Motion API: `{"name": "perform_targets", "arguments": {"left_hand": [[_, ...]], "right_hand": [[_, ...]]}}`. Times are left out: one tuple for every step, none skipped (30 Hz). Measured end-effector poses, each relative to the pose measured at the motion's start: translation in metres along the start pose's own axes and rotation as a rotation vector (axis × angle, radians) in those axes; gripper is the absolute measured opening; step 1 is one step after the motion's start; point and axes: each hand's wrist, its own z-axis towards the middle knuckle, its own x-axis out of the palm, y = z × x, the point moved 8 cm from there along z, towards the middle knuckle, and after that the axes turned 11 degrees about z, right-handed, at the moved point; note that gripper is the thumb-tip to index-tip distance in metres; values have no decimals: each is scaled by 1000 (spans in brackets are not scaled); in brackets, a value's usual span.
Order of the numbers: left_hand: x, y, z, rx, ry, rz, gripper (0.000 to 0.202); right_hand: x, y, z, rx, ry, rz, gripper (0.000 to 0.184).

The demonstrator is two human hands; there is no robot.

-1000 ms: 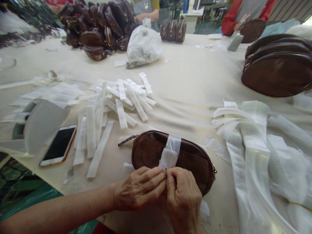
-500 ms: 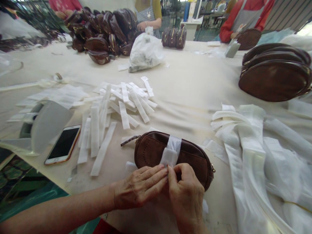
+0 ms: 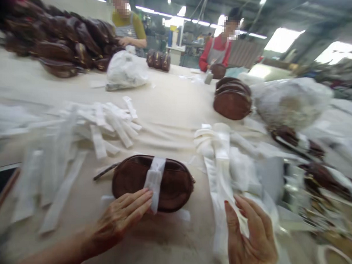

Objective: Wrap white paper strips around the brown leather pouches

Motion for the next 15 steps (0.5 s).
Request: {"name": "perform_targets", "arguments": {"left_hand": [[-2, 2, -3, -13, -56, 1, 36], [2, 6, -5, -41, -36, -1, 37], [8, 7, -7, -26, -8, 1, 37], [11, 7, -9, 0, 9, -8, 38], [13, 7, -11, 20, 14, -11, 39], [15, 7, -12, 35, 16, -10, 39], [15, 7, -13, 41, 11, -5, 39], [15, 8, -14, 39, 6, 4, 39], [14, 8, -15, 34, 2, 14, 40], [15, 8, -16, 32, -1, 21, 40], [15, 8, -17, 30, -4, 25, 41], [16, 7, -17, 29, -6, 26, 43], [17, 7, -18, 28, -7, 27, 45], [17, 7, -18, 27, -8, 27, 47], [18, 7, -18, 24, -10, 27, 48]], "right_hand": [[-21, -21, 5, 18, -50, -71, 29], [-40, -45, 12, 64, -90, -135, 32], [-58, -70, 18, 131, -124, -184, 37], [-74, -96, 24, 215, -150, -225, 41], [-87, -120, 28, 308, -159, -251, 45], [-96, -142, 33, 384, -157, -262, 46], [-101, -161, 36, 456, -140, -259, 46], [-102, -177, 38, 517, -114, -240, 44], [-101, -190, 39, 571, -85, -212, 40], [-99, -201, 38, 628, -57, -173, 37], [-95, -211, 37, 682, -34, -127, 34], [-91, -218, 34, 732, -18, -76, 32], [-88, -224, 31, 774, -10, -24, 31], [-84, -229, 29, 809, -11, 27, 30], [-81, -233, 27, 836, -20, 74, 29]]}}
